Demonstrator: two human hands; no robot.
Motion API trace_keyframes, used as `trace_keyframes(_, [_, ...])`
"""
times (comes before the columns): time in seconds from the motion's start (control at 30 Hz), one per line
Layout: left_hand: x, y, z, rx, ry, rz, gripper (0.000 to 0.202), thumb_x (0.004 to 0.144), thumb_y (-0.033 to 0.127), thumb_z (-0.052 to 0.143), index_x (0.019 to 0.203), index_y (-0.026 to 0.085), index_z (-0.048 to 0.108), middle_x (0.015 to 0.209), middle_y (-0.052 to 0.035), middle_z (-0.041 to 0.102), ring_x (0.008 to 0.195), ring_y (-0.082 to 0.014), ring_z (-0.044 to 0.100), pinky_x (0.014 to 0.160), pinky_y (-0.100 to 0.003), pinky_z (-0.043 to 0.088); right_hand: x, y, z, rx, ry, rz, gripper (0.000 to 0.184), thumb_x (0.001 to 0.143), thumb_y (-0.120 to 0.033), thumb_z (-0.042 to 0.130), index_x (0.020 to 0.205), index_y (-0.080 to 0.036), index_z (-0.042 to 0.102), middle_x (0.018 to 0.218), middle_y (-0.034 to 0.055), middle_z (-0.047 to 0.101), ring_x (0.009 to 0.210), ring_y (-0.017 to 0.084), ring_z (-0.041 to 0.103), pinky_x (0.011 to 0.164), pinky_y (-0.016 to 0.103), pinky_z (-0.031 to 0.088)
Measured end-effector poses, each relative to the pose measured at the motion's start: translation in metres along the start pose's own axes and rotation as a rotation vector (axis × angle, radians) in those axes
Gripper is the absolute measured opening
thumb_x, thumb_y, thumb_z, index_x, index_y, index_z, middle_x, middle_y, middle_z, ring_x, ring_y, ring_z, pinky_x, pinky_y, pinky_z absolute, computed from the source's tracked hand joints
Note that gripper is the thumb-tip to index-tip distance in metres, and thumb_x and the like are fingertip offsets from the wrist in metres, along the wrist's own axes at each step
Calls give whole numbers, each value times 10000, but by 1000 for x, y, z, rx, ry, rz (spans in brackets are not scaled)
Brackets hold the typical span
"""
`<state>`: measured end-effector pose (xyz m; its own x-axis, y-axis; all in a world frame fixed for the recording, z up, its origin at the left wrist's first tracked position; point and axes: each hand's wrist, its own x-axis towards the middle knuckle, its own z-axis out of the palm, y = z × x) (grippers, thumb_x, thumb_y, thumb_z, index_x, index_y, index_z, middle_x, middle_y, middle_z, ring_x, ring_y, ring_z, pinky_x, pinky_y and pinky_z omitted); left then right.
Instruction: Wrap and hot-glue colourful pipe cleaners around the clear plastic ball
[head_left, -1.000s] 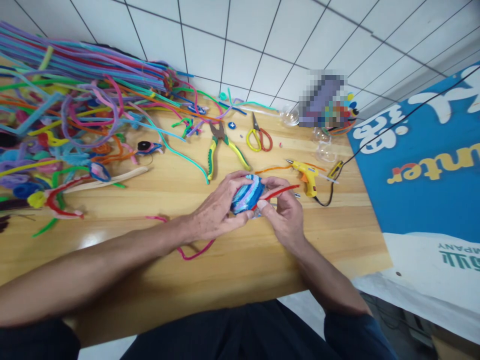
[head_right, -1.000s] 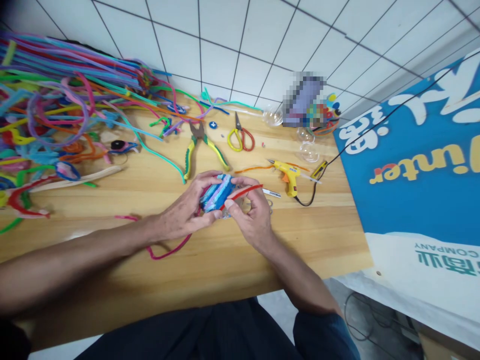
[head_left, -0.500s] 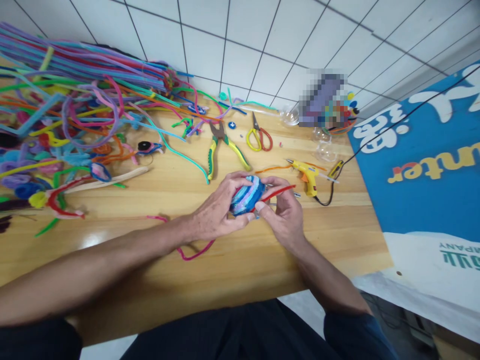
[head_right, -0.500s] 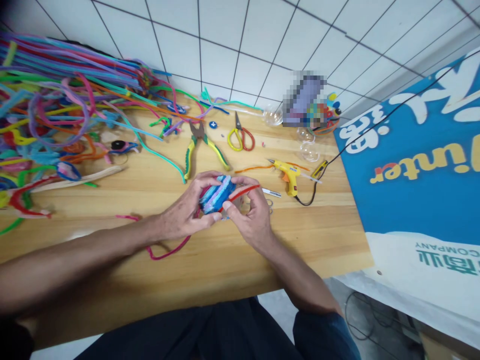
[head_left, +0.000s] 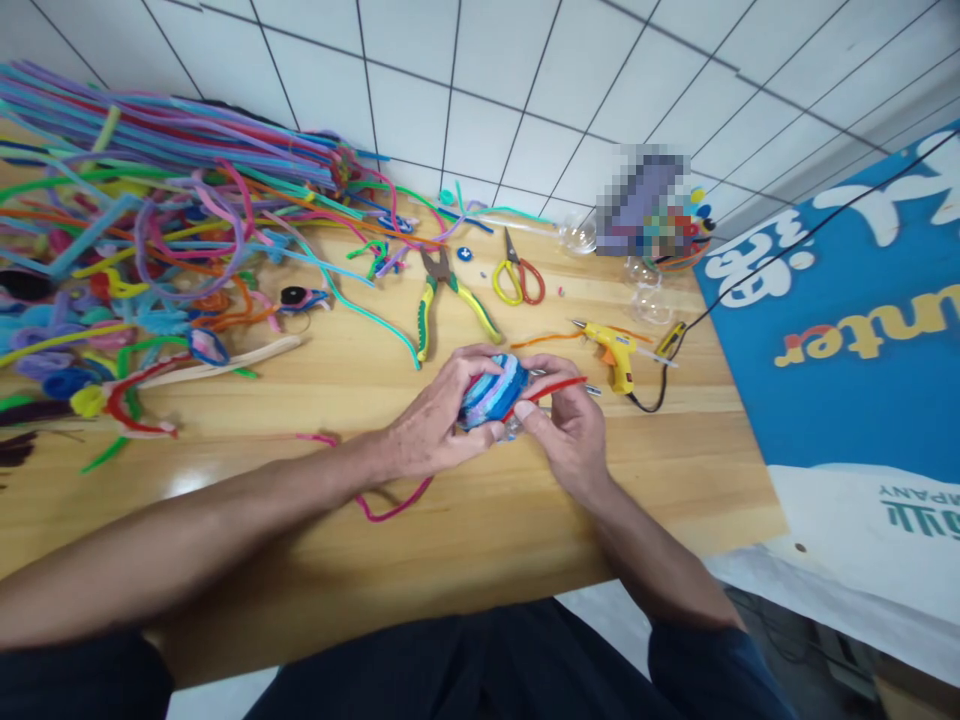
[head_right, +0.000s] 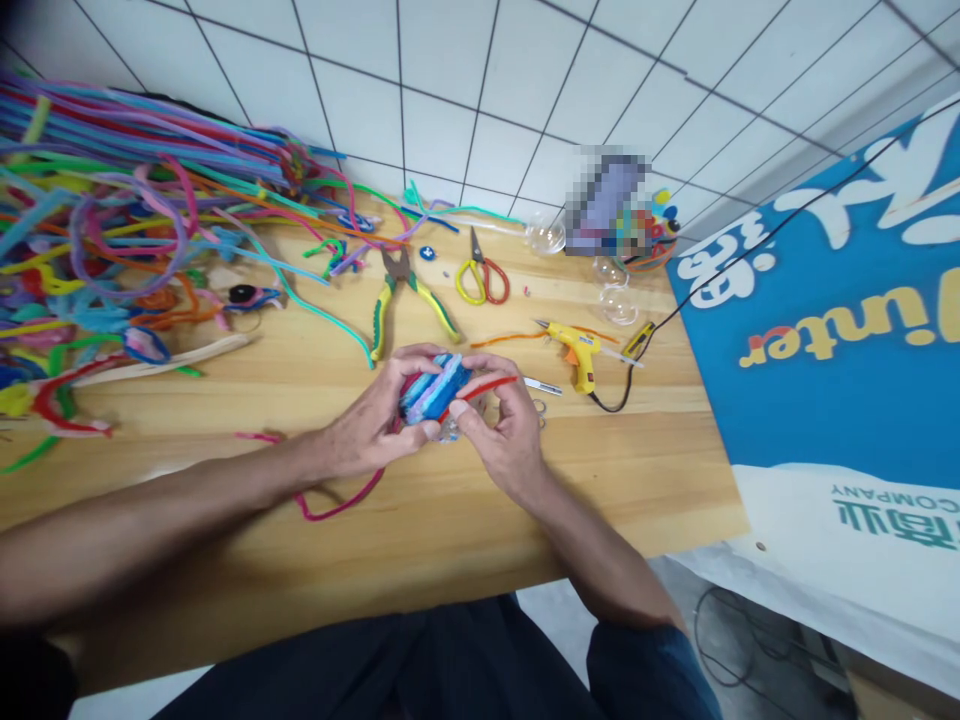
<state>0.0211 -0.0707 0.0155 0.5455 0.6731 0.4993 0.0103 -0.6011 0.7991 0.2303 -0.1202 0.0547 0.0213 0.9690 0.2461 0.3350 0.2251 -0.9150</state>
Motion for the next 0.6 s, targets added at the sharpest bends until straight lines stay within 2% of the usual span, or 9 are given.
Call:
trace_keyframes(0.17, [0,-3,3,6,20,58,729,945,309,755,1561,299,365,1589,-178,501,1585,-389,462,1249,-623,492,1,3,-1,28,15,-14,147,966,-418,772,977,-289,703,1345,86,707,1293,298,666,1161,531,538])
trace_keyframes(0.4, [0,-5,0,11,-26,63,697,981,265,729,1575,280,366,1573,-193,508,1575,-381,473,1238,-597,504,2,9,-2,74,11,-17,154,960,-414,812,993,-286,734,1314,71,703,1292,288,662,1173,519,512])
trace_keyframes(0.5, [0,-4,-2,11,-33,63,744,989,327,749,1607,282,337,1586,-193,503,1558,-383,492,1239,-594,506,2,10,-2,90,5,-1,164,957,-422,815,985,-282,733,1323,72,705,1301,290,657,1178,519,509])
trace_keyframes(0.6, [0,0,-4,30,-37,-6,839,1000,453,765,1663,258,289,1616,-207,492,1496,-384,552,1234,-588,514,3,8,-2,90,0,-3,166,958,-428,815,980,-283,737,1322,70,708,1302,287,657,1179,516,507])
